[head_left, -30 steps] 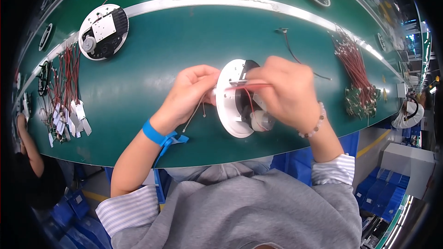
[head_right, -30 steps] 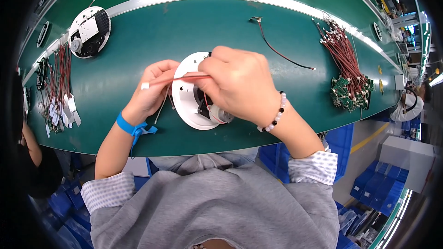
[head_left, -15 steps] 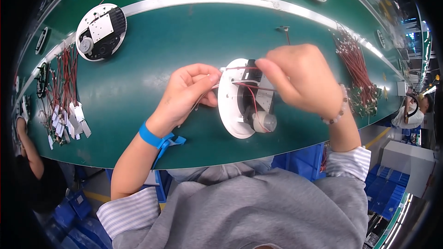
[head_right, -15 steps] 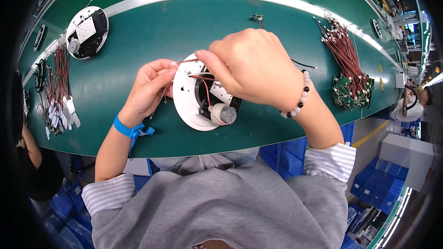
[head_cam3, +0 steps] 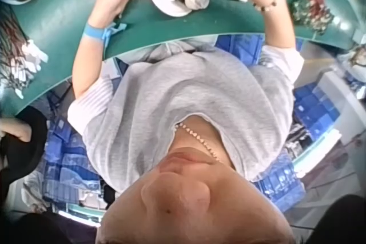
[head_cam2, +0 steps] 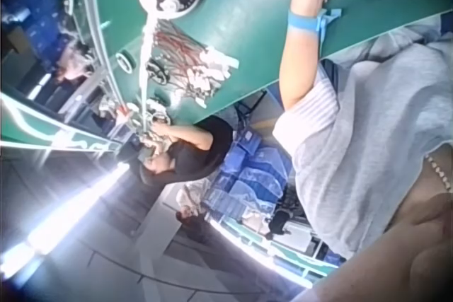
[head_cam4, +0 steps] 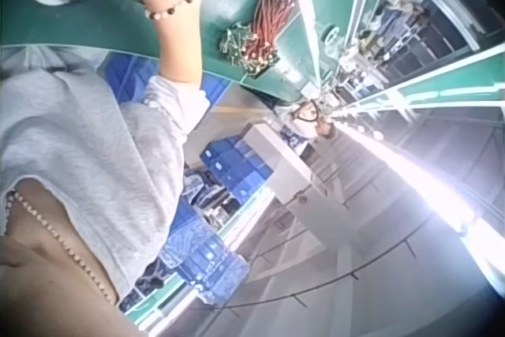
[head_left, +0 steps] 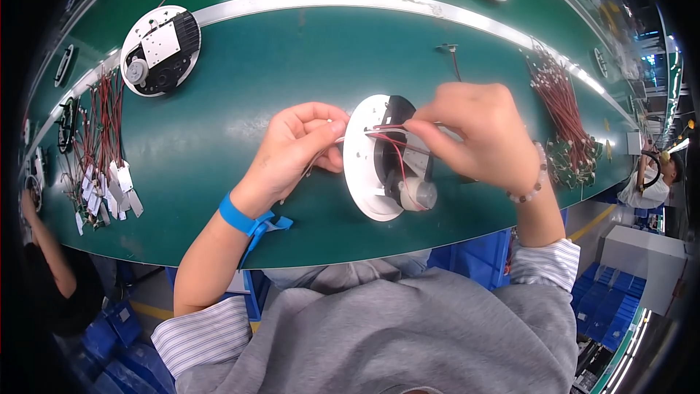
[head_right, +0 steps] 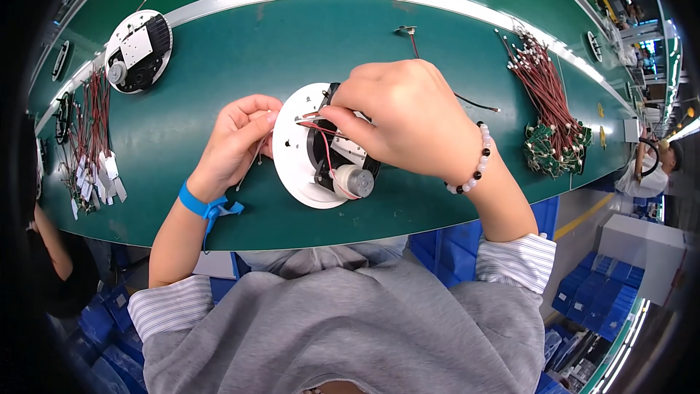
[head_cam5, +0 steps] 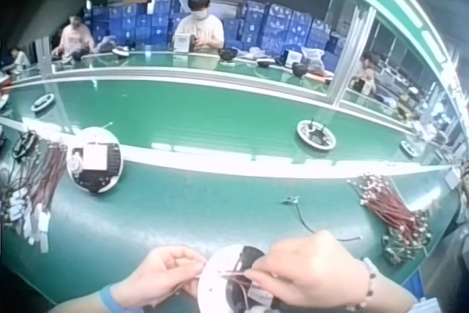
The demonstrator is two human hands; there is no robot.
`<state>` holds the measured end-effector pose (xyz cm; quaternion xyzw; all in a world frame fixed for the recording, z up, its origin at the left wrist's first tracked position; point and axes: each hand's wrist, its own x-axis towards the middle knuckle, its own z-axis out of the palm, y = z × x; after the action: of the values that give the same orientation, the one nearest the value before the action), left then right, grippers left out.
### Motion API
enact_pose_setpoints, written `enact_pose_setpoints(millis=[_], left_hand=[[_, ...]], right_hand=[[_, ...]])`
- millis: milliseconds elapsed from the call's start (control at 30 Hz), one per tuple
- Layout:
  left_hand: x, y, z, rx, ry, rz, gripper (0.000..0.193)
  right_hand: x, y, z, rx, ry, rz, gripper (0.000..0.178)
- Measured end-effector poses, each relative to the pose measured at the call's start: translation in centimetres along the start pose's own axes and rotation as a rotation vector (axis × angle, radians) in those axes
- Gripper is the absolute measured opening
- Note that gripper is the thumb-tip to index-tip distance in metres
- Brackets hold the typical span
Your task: Assembling electrical components onto circular plastic bases on a factory production line by connecting wires and mounting parts.
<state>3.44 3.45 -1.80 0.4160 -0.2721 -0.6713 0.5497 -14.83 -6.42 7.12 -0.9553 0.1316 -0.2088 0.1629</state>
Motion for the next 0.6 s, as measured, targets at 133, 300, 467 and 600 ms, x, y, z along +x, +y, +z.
enact_pose_setpoints(millis=[133, 300, 467, 600], left_hand=[[0.0, -0.1, 0.0, 0.045, -0.010, -0.003, 0.018], [-0.2, 0.2, 0.2, 0.056, -0.015, 0.002, 0.020], [-0.1, 0.3, 0.2, 0.037, -0.036, 0.013, 0.021], [-0.2, 0.4, 0.3, 0.035, -0.065, 0.006, 0.022]], right_hand=[[0.2, -0.3, 0.1, 0.026, -0.027, -0.029, 0.007], [0.6, -0.1, -0.1, 0.125, -0.114, -0.036, 0.007], [1.0, 0.6, 0.0, 0.117, -0.097, -0.033, 0.007], [0.5, -0.4, 0.4, -0.086, -0.077, -0.059, 0.009]])
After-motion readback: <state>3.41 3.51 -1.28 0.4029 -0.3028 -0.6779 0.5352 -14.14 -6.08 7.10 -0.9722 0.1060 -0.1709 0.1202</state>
